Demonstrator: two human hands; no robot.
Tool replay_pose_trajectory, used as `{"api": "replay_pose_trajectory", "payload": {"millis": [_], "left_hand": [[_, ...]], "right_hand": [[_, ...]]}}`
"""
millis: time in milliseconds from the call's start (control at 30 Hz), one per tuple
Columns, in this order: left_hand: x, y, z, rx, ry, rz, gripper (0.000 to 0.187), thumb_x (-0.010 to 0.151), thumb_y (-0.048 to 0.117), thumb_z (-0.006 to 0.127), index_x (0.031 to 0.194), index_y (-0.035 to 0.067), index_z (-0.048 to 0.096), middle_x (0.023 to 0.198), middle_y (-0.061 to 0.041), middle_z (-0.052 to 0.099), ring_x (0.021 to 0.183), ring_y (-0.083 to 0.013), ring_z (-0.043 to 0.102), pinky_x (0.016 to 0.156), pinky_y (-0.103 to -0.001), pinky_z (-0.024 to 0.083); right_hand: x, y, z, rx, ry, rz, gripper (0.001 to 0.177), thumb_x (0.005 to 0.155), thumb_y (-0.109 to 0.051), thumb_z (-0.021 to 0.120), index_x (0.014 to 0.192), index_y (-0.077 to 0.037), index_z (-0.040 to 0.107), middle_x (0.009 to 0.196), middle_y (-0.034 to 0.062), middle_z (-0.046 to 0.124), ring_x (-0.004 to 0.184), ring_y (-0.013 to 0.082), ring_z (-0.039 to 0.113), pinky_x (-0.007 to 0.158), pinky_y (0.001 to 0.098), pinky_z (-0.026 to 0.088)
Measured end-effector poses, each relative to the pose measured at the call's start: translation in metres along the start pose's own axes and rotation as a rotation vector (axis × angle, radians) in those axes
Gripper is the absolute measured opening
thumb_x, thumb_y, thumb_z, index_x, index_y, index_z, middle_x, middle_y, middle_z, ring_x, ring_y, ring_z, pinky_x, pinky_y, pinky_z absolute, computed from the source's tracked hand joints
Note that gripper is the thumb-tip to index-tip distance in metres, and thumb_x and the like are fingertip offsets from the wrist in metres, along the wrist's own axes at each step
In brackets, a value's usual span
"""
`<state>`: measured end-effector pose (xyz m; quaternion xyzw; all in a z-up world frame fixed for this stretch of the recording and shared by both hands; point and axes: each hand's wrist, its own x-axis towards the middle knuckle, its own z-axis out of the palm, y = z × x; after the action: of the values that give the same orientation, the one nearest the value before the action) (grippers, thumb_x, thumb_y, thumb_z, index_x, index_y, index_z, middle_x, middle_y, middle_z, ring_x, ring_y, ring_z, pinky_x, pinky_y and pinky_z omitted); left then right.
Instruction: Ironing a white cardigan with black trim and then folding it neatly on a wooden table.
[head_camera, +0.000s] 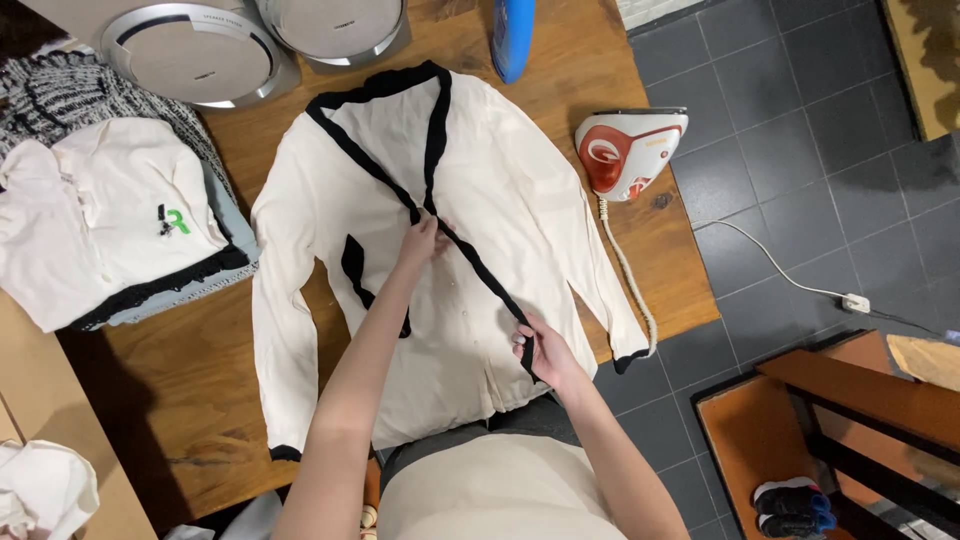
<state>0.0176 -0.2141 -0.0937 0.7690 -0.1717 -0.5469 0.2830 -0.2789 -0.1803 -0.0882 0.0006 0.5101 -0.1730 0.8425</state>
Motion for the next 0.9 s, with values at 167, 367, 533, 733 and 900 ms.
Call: {"api": "replay_pose_trajectory", "payload": {"millis": [167, 367, 533, 733, 900], "left_hand": [[0.064, -0.05, 0.007, -0.865, -0.017, 0.007, 0.059, 0.105, 0.027, 0.073, 0.148, -0.002, 0.046, 0.121, -0.01, 0.061, 0.12, -0.0263, 0.071, 0.102, -0.038, 0.06], [0.069, -0.039, 0.0, -0.844, 0.108, -0.008, 0.047, 0.095, 0.022, 0.084, 0.13, 0.004, 0.058, 0.111, -0.01, 0.067, 0.105, -0.0288, 0.077, 0.088, -0.038, 0.065], [0.077, -0.037, -0.005, -0.827, 0.171, -0.036, 0.042, 0.094, 0.021, 0.083, 0.126, 0.006, 0.061, 0.104, -0.008, 0.071, 0.092, -0.0264, 0.079, 0.075, -0.036, 0.068], [0.086, -0.042, -0.001, -0.771, 0.228, -0.052, 0.042, 0.092, 0.02, 0.08, 0.128, 0.007, 0.064, 0.106, -0.009, 0.071, 0.082, -0.0233, 0.077, 0.075, -0.037, 0.068], [0.109, -0.054, 0.001, -0.786, 0.233, -0.024, 0.048, 0.092, 0.02, 0.078, 0.136, 0.007, 0.06, 0.112, -0.013, 0.071, 0.087, -0.027, 0.081, 0.079, -0.042, 0.07]], "right_hand": [[-0.005, 0.004, 0.0, -0.129, -0.081, -0.024, 0.021, 0.108, -0.025, 0.059, 0.091, -0.014, 0.052, 0.082, -0.0031, 0.051, 0.075, 0.013, 0.055, 0.064, 0.0246, 0.053], [-0.012, 0.012, -0.006, -0.507, 0.044, -0.148, 0.022, 0.096, -0.026, 0.079, 0.097, -0.013, 0.062, 0.079, -0.0049, 0.049, 0.068, 0.0092, 0.059, 0.069, 0.0248, 0.061], [-0.036, 0.016, -0.008, -0.686, 0.051, -0.254, 0.023, 0.096, -0.023, 0.081, 0.096, -0.009, 0.062, 0.073, 0.0001, 0.05, 0.065, 0.0132, 0.064, 0.061, 0.024, 0.055], [-0.04, 0.026, -0.057, -0.82, -0.04, -0.416, 0.014, 0.095, -0.013, 0.08, 0.097, -0.005, 0.069, 0.083, 0.0055, 0.062, 0.074, 0.0161, 0.065, 0.067, 0.0282, 0.057], [-0.058, 0.027, -0.067, -0.765, -0.031, -0.473, 0.017, 0.086, 0.006, 0.078, 0.1, 0.001, 0.07, 0.086, 0.0061, 0.066, 0.073, 0.0144, 0.064, 0.065, 0.0292, 0.061]]}}
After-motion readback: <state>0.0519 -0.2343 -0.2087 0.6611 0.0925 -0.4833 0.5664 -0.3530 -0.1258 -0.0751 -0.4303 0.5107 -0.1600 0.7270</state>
